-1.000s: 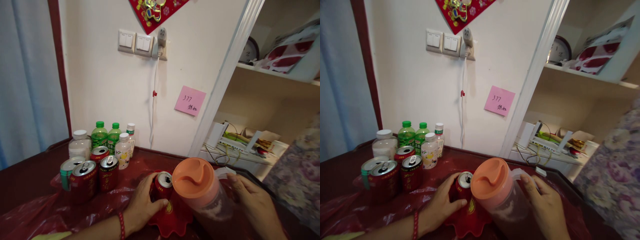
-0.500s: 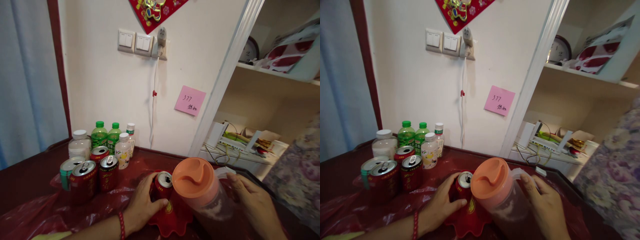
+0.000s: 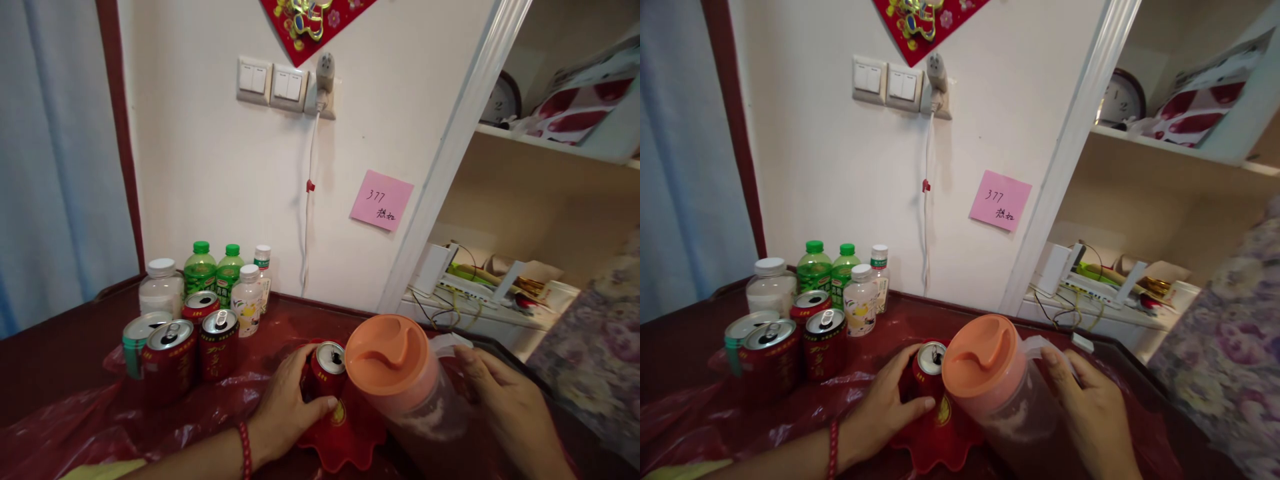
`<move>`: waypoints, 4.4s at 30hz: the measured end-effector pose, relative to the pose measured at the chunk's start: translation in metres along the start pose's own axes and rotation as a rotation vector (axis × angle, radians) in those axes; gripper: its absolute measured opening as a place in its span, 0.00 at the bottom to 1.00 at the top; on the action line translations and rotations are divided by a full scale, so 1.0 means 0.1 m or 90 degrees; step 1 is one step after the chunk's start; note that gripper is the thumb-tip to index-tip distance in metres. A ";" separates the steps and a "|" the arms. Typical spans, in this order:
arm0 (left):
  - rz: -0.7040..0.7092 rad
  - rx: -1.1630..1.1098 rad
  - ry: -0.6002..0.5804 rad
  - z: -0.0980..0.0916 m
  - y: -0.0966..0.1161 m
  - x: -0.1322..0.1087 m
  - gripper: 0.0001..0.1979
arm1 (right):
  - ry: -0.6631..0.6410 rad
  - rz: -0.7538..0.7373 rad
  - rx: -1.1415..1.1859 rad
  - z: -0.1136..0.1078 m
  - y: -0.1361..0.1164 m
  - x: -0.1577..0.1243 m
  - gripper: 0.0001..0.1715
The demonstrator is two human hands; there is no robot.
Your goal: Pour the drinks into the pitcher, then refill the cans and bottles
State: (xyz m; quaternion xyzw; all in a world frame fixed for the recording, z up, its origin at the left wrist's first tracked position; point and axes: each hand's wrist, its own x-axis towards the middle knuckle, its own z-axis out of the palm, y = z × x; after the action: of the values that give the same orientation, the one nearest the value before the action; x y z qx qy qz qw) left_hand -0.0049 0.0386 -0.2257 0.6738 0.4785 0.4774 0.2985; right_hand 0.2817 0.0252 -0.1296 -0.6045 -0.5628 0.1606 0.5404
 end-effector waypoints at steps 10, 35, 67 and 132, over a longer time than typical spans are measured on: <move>-0.003 0.001 0.000 0.00 -0.01 0.01 0.37 | -0.013 0.018 0.029 -0.01 0.06 0.01 0.37; -0.008 -0.010 -0.001 0.01 0.00 0.00 0.37 | -0.003 -0.008 0.010 -0.01 0.10 0.05 0.39; 0.008 0.000 0.000 0.00 0.00 0.01 0.36 | -0.010 0.002 -0.004 -0.01 0.00 0.00 0.39; 0.007 -0.002 -0.010 -0.01 -0.02 0.00 0.37 | -0.015 -0.005 -0.007 0.01 -0.02 -0.01 0.38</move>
State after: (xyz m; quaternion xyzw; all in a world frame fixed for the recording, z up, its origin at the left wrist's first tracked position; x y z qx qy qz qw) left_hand -0.0063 0.0390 -0.2274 0.6794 0.4721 0.4745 0.3007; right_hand 0.2801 0.0244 -0.1289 -0.6033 -0.5721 0.1626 0.5314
